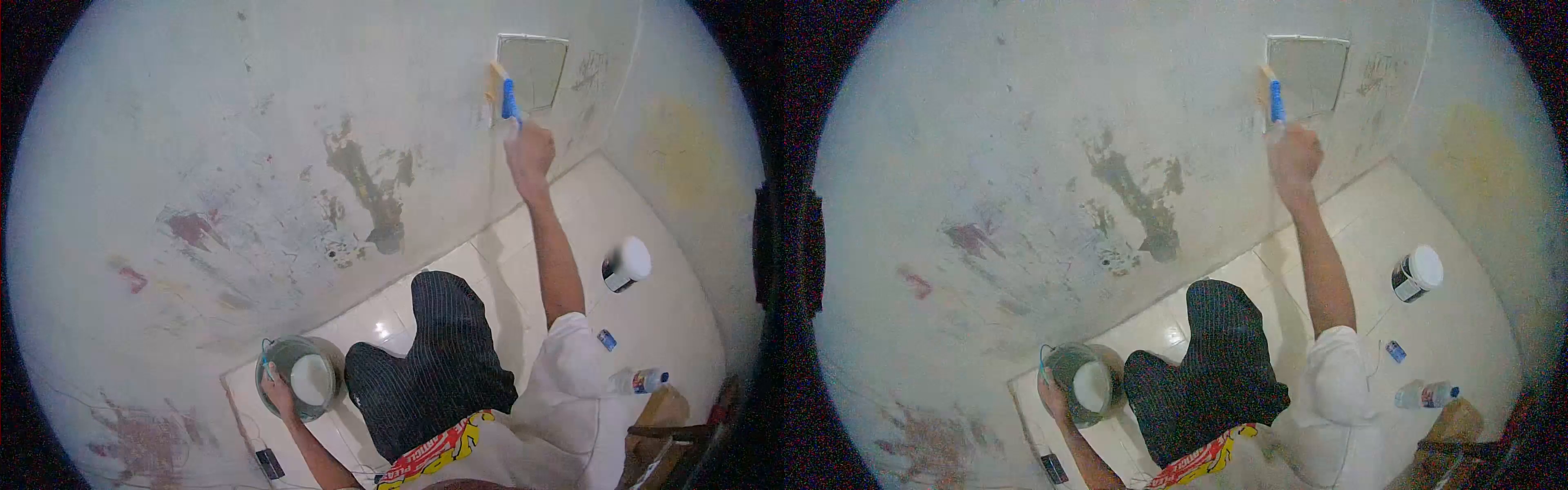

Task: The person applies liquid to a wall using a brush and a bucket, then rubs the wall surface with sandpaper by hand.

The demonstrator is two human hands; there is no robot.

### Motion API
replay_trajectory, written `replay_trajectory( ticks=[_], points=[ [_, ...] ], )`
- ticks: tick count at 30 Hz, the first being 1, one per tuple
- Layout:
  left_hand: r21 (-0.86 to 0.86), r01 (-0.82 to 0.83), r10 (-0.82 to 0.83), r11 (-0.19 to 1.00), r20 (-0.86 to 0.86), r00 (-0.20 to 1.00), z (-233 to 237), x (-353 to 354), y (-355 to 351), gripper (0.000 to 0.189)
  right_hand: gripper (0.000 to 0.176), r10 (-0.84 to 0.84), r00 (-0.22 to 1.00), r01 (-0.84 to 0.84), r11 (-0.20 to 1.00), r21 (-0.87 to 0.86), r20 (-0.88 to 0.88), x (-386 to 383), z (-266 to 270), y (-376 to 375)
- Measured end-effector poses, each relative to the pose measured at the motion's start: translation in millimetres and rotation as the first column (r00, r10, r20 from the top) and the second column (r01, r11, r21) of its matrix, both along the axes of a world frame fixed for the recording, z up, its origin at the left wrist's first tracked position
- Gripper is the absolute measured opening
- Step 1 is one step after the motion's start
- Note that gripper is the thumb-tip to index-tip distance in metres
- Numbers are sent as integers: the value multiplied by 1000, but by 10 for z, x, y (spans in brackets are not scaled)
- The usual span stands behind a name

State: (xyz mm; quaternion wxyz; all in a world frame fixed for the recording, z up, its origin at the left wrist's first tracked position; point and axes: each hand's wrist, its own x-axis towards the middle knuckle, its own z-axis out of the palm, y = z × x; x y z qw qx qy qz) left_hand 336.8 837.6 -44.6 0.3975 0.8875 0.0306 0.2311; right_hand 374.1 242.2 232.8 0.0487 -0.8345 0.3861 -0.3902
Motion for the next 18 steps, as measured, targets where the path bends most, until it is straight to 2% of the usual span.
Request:
replay_trajectory(
  ticks=[1, 3, 4, 6, 7, 8, 9, 10, 11, 12, 13, 14, 15, 16, 17, 18],
  points=[
    [2, 5, -5, 1000, 5, 1000, -68, 51, 50, 46, 23, 24, 999, -26, 998, -56, -24, 46, -5, 158],
    [-302, 16, 3, 953, 62, 998, -117, 102, 95, 44, 18, 99, 993, -105, 989, -107, -57, 245, -87, 424],
    [-298, 17, 2, 954, 63, 998, 8, 47, 83, 44, 17, 152, 986, -158, 983, -99, -62, 385, -141, 555],
    [-406, -51, -30, 912, -189, 982, 404, -108, -20, 42, 21, 225, 973, -227, 973, -37, -42, 249, 61, 1146],
    [-404, -51, -27, 913, -185, 982, 292, -75, 87, 42, 24, 196, 980, -199, 942, -271, -38, 268, -83, 1326],
    [-393, -42, -34, 919, -183, 983, 85, -20, 261, 41, 27, 349, 935, -353, 934, -61, -57, 200, 32, 1560],
    [-377, -32, -40, 926, -180, 983, -12, 33, 395, 41, 29, 386, 922, -382, 903, -198, -20, 200, -74, 1974],
    [-376, -30, -39, 926, -176, 984, -9, 58, 414, 41, 13, 514, 856, -496, 847, -193, 57, 123, -59, 2232],
    [-367, -19, -44, 930, -162, 986, -14, 60, 419, 42, 19, 582, 807, -556, 805, -208, 97, 30, -9, 2503],
    [-358, -11, -46, 934, -153, 987, -30, 35, 425, 43, 23, 637, 771, -616, 746, -255, 2, 0, -75, 2739],
    [-359, -18, -43, 933, -162, 986, -67, 36, 439, 43, 25, 739, 674, -726, 659, -197, -11, -27, -108, 2969],
    [-411, 35, -76, 911, -84, 994, -121, 61, 450, 43, 28, 828, 561, -822, 554, -134, -17, -14, -113, 3174],
    [-458, 88, -101, 885, -5, 995, -148, 61, 450, 44, 28, 906, 418, -894, 423, -149, 64, 108, -164, 3354],
    [-458, 71, -88, 886, -15, 996, -55, 16, 401, 44, 28, 955, 259, -944, 282, -174, 144, 230, -247, 3508],
    [-458, 25, -77, 889, -95, 993, 118, -32, 315, 44, 28, 959, 245, -949, 267, -165, 142, 331, -309, 3614],
    [-453, -23, -63, 891, -174, 983, 224, -82, 292, 45, 22, 974, 218, -956, 225, -191, 55, 444, -367, 3708]
  ],
)
